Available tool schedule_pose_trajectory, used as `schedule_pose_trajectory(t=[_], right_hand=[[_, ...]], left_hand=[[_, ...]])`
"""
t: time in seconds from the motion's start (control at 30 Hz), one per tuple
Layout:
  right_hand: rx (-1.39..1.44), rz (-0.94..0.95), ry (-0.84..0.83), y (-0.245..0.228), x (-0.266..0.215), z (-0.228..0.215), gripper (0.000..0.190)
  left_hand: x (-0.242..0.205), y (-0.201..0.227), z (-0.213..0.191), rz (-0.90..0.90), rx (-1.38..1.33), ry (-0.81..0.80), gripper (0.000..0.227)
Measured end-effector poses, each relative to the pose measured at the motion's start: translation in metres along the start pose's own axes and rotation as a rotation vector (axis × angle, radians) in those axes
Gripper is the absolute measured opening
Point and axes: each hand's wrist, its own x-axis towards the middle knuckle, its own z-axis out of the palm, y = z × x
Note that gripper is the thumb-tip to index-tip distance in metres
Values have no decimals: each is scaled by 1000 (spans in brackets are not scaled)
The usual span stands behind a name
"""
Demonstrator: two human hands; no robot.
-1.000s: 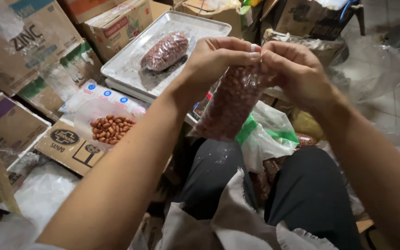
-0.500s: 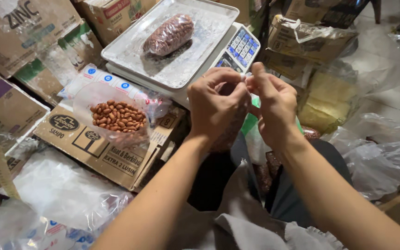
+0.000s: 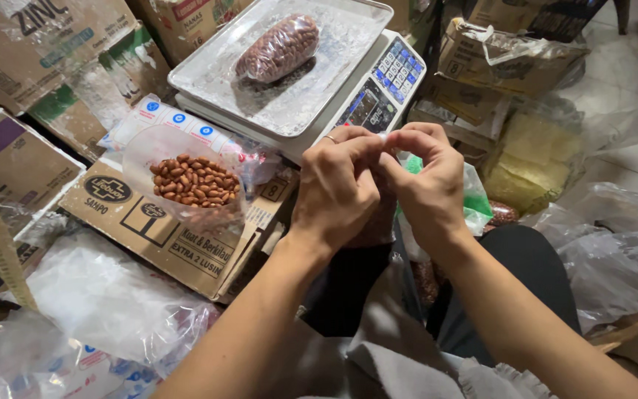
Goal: The person weighs peanuts on a digital scale, pours them into small plastic bags, and ties the bags closed. The process is repeated multiple times with consistent handling of peanuts and bags.
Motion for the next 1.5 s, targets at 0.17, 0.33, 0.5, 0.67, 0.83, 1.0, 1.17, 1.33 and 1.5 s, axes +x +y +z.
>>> schedule_pose_trajectory(t=[0.17, 0.33, 0.5, 0.67, 0.83, 1.0, 1.17, 1.33, 1.5], right_hand=[[5, -54, -31, -6, 3, 9, 12], [115, 60, -29, -15, -2, 10, 11], [-27, -142, -26, -18, -3, 10, 13], [127, -142, -6, -6, 3, 13, 53], [633, 187, -92, 6, 10, 7, 51], [847, 318, -112, 13, 13, 0, 51], [840, 443, -144, 17, 17, -10, 53], [734, 492, -187, 20, 24, -23, 59], [614, 374, -272, 11, 25, -35, 62]], left_hand=[[10, -2, -15, -71, -19, -51, 20], [12, -8, -12, -110, -68, 33, 22], [8, -16, -7, -42, -109, -28, 37], [11, -22, 2, -132, -111, -3, 38], [20, -31, 5, -205, -215, -54, 42], [20, -32, 6, -79, -89, -61, 37], [21, -27, -5, -278, -200, -101, 32], [1, -13, -9, -112, -83, -44, 14], [1, -8, -12, -155, -92, -89, 13]])
